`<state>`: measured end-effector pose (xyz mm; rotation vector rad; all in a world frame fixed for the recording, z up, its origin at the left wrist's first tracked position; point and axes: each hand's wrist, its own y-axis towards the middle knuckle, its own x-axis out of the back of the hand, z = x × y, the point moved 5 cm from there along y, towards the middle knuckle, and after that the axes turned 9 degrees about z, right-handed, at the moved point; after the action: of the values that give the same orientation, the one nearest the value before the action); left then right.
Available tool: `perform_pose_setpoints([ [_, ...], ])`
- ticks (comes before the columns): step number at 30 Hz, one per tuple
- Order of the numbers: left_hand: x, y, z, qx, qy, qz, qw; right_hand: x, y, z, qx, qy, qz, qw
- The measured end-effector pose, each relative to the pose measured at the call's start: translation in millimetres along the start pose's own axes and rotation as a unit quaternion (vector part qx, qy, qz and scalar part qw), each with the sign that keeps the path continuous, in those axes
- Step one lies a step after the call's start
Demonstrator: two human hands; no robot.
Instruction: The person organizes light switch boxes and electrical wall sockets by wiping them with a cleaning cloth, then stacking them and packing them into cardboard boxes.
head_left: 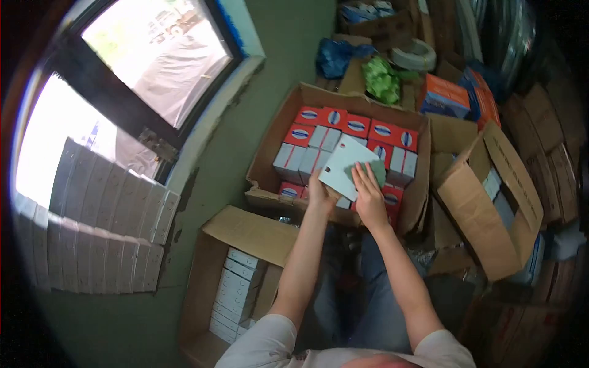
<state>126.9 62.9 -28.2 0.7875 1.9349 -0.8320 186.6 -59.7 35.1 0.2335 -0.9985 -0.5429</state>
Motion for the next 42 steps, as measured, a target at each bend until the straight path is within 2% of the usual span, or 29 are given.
perform_pose_setpoints([
  [2,-3,-4,-5,-0.024,-0.003,-0.022,0.999,-7,0,10,-0.007,-0.039,0.016,0.999],
  [5,0,-4,-4,-0.045,0.018,-0.019,0.999,-21,-3,24,0.007,-0.028,0.033,0.999],
  [8,41,13,10,0.07,-0.057,0.199,0.976,-27,-2,49,0.098,0.009,0.076,0.992],
  [9,28,8,12,0.013,0.051,0.048,0.997,-27,-1,48,0.116,0.012,0.063,0.991],
  [12,0,-4,11,0.008,0.025,0.084,0.996,-17,7,37,0.12,0.038,0.055,0.99],
  [13,5,-5,11,0.007,0.012,0.042,0.999,-10,9,31,0.095,0.014,0.037,0.995],
  [17,-17,-8,10,-0.004,0.055,0.032,0.998,18,13,9,-0.014,0.023,-0.109,0.994],
  [20,-20,-7,12,-0.012,0.072,0.053,0.996,14,10,2,-0.029,-0.09,-0.124,0.988],
  [24,-12,-12,18,-0.046,0.115,0.046,0.991,-19,3,20,-0.036,-0.071,-0.078,0.994],
  [26,-11,-9,15,-0.048,0.188,0.062,0.979,-25,1,17,-0.107,-0.092,-0.086,0.986],
  [27,-12,-9,13,-0.119,0.21,0.01,0.97,-25,3,12,-0.144,-0.103,-0.091,0.98],
  [28,-16,-11,12,-0.124,0.299,0.009,0.946,-25,6,0,-0.165,0.072,-0.115,0.977],
  [29,-17,-15,11,-0.128,0.387,0.006,0.913,-26,10,-15,-0.18,0.246,-0.135,0.943],
  [30,-20,-20,10,-0.13,0.47,0.001,0.873,-29,11,-28,-0.189,0.413,-0.147,0.878],
  [31,-37,-30,12,-0.205,0.547,-0.005,0.812,-40,3,-45,-0.272,0.515,-0.125,0.803],
  [32,-60,-46,11,-0.289,0.728,0.037,0.621,-52,-2,-59,-0.319,0.676,-0.077,0.66],
  [34,-91,-62,11,-0.427,0.777,0.085,0.454,-38,-3,-56,-0.317,0.718,-0.073,0.615],
  [35,-97,-66,10,-0.418,0.79,0.102,0.436,-29,0,-50,-0.321,0.752,-0.095,0.567],
  [37,-103,-72,8,-0.4,0.813,0.131,0.403,-25,-2,-51,-0.322,0.723,-0.113,0.601],
  [40,-95,-78,3,-0.408,0.809,0.091,0.413,-20,-7,-53,-0.327,0.7,-0.12,0.624],
  [41,-88,-76,-3,-0.406,0.805,0.066,0.427,-21,-6,-57,-0.327,0.7,-0.125,0.623],
  [42,-81,-72,-10,-0.422,0.776,0.006,0.468,-23,-4,-60,-0.326,0.7,-0.132,0.622],
])
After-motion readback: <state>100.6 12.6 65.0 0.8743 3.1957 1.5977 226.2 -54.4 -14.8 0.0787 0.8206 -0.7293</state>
